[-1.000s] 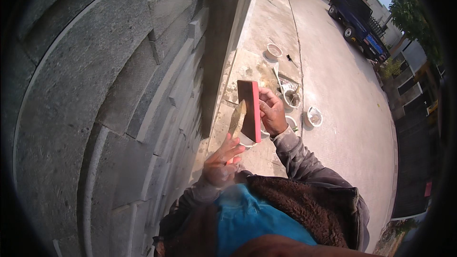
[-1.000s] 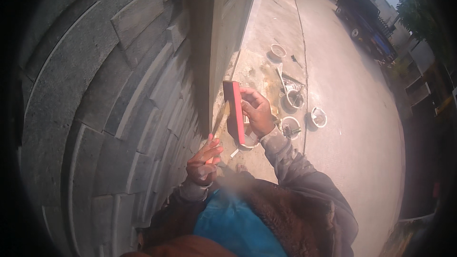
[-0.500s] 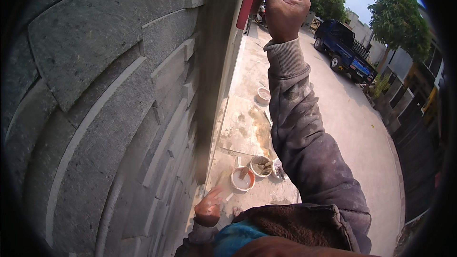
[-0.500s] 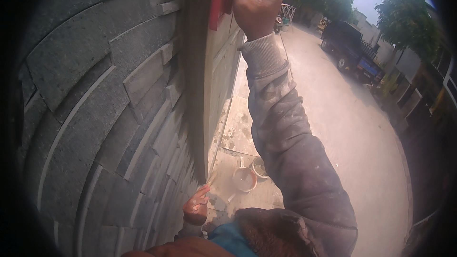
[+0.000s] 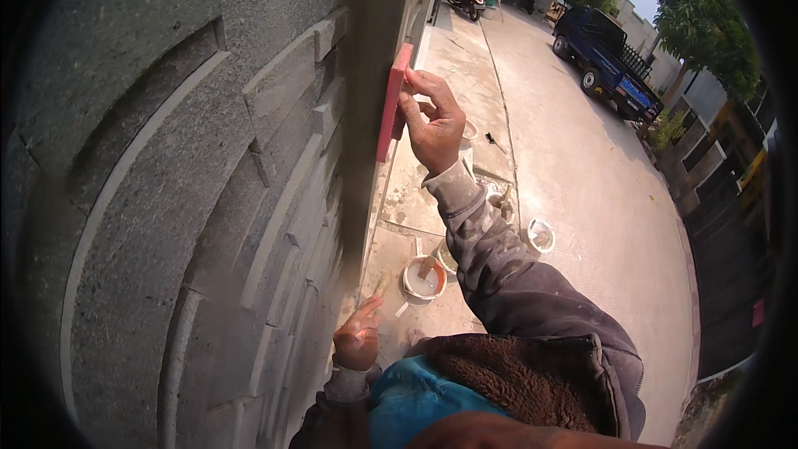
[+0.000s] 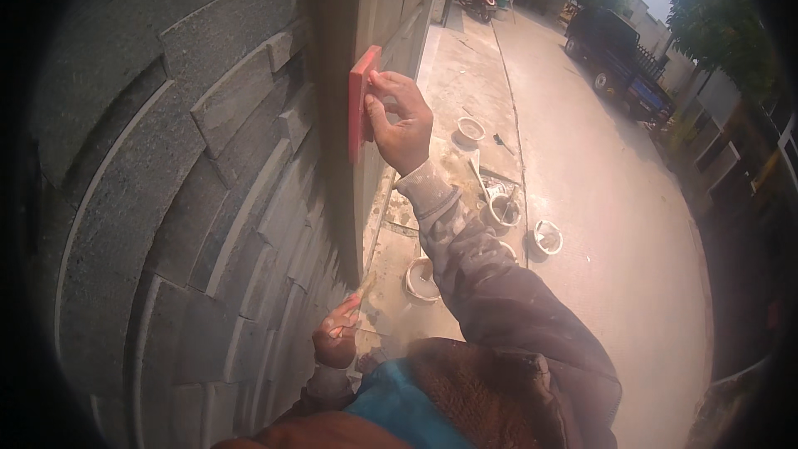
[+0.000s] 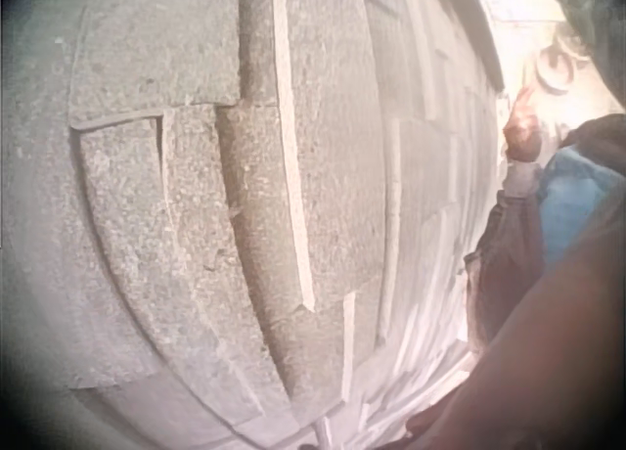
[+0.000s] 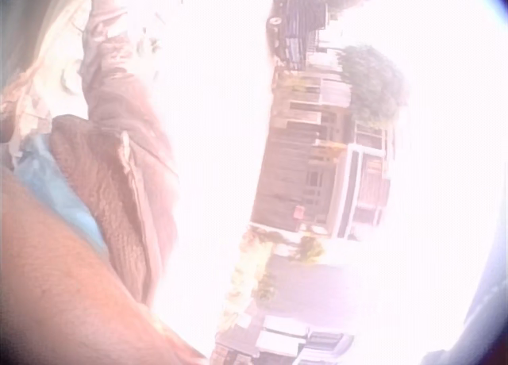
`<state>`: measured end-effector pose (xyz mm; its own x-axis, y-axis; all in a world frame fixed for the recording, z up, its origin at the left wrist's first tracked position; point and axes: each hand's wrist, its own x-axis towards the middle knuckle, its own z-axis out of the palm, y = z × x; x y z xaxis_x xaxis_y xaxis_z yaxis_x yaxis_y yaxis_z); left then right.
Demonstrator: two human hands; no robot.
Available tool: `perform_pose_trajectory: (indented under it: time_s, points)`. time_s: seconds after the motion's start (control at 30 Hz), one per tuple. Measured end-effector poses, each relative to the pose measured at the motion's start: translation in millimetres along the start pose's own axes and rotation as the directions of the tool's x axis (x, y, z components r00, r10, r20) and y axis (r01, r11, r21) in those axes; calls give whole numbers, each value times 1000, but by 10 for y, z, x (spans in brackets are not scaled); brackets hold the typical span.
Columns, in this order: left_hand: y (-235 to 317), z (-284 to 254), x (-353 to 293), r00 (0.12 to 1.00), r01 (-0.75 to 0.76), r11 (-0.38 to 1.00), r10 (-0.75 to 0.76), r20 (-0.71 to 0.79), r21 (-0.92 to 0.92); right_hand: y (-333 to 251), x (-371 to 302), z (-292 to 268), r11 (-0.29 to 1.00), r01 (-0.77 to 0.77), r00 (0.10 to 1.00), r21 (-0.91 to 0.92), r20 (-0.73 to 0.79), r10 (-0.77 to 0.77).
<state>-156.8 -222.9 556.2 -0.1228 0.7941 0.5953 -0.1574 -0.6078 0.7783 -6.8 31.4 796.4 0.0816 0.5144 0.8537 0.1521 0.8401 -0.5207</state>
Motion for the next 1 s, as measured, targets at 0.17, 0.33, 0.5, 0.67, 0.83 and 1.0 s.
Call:
perform_pose_trajectory:
  time_s: [0.17, 0.33, 0.5, 0.67, 0.83, 1.0]
  points:
    - [197, 15, 68, 998, 55, 994, -53, -25, 97, 708, -1806, -303, 898, -391, 891, -200, 164, 424]
    - [243, -24, 61, 994, 103, 975, -98, -37, 199, -167, 75, -183, 999, 43, 994, 34, -100, -39]
    - [43, 56, 23, 992, 122, 990, -123, -16, -64, -1088, 1979, -5, 915, 404, 908, 6, -126, -400]
    - [351, -6, -12, 947, 293, 955, -282, -153, 51, -108, 832, 301, 907, 416, 886, -66, -197, -420]
    - [276, 15, 145, 892, 381, 925, -365, -269, 10, 1006, -2151, -243, 932, -286, 938, -224, 130, 320]
    - [186, 107, 255, 801, 494, 869, -453, -393, 5, 614, -2075, -849, 672, -641, 729, 370, 21, 684]
